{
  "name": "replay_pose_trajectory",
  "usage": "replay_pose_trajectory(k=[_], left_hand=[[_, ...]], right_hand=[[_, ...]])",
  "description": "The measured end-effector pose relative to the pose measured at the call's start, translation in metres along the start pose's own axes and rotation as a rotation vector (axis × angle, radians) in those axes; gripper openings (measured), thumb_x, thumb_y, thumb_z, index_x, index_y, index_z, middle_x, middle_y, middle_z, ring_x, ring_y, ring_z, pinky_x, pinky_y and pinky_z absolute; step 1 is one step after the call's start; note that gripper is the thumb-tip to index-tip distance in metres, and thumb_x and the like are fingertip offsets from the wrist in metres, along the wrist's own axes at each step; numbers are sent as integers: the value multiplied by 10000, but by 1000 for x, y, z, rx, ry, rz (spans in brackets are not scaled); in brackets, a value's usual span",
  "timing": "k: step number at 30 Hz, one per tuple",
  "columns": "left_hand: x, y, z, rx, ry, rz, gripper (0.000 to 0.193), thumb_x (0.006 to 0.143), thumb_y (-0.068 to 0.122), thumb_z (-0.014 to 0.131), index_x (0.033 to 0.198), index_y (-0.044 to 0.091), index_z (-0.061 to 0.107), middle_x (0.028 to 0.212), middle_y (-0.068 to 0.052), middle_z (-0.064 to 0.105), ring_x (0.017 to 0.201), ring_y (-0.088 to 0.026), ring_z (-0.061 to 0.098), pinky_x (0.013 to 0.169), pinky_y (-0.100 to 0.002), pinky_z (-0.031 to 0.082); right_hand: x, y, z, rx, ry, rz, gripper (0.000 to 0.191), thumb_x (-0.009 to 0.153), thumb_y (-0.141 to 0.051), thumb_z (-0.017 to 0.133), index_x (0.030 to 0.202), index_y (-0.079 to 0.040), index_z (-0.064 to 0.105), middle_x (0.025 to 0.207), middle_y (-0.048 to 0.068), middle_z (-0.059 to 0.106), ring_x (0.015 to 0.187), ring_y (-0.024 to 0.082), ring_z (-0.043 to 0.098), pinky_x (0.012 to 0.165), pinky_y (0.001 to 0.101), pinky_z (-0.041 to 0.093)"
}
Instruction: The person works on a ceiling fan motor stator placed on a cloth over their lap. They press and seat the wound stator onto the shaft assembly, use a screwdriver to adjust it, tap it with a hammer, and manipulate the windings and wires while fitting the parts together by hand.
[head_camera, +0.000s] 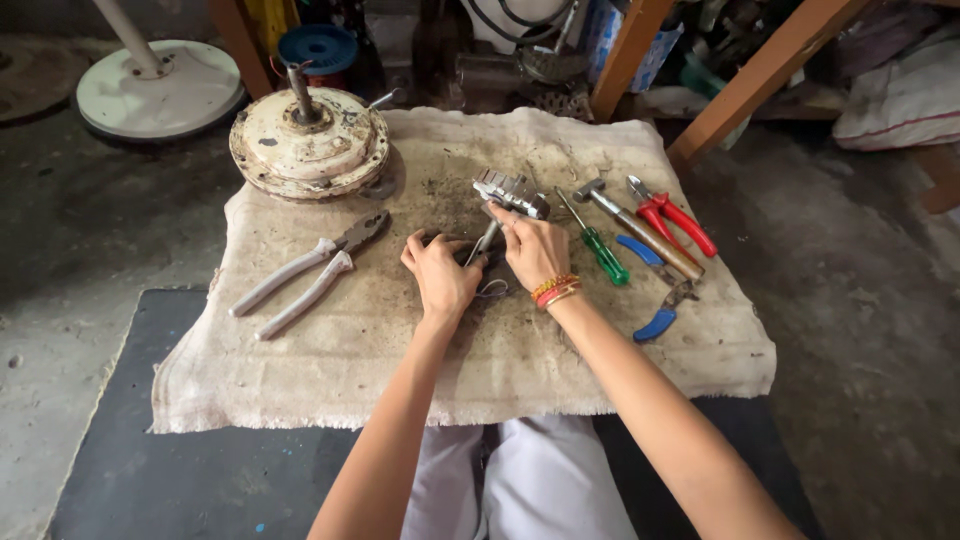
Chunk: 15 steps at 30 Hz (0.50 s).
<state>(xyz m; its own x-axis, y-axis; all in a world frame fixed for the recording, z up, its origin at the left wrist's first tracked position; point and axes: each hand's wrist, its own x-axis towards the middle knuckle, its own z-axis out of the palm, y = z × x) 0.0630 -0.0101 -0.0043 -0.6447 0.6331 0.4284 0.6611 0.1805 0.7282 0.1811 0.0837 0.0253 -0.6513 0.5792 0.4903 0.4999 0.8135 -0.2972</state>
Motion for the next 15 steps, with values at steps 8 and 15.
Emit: replay_pose_trajectory(k=[8, 15], left_hand=[[0, 4, -1, -3, -49, -29, 311, 646, 214, 876, 921, 77, 832, 1040, -96, 752, 1255, -389, 440, 1142, -508, 239], [1, -4, -2, 4, -8, 19, 324, 652, 203, 873, 919, 30, 809, 1068, -94, 760, 1275, -386, 448, 1139, -517, 247]], right_hand=[[-3, 5, -11, -26, 115, -70, 461, 943, -90, 693, 1335, -333, 692, 743, 109, 711, 583, 274, 652, 552, 417, 517], [-4, 3, -8, -11, 53, -126, 585, 910, -44, 657, 1403, -358, 630, 692, 76, 708, 522, 209, 634, 506, 385, 514]])
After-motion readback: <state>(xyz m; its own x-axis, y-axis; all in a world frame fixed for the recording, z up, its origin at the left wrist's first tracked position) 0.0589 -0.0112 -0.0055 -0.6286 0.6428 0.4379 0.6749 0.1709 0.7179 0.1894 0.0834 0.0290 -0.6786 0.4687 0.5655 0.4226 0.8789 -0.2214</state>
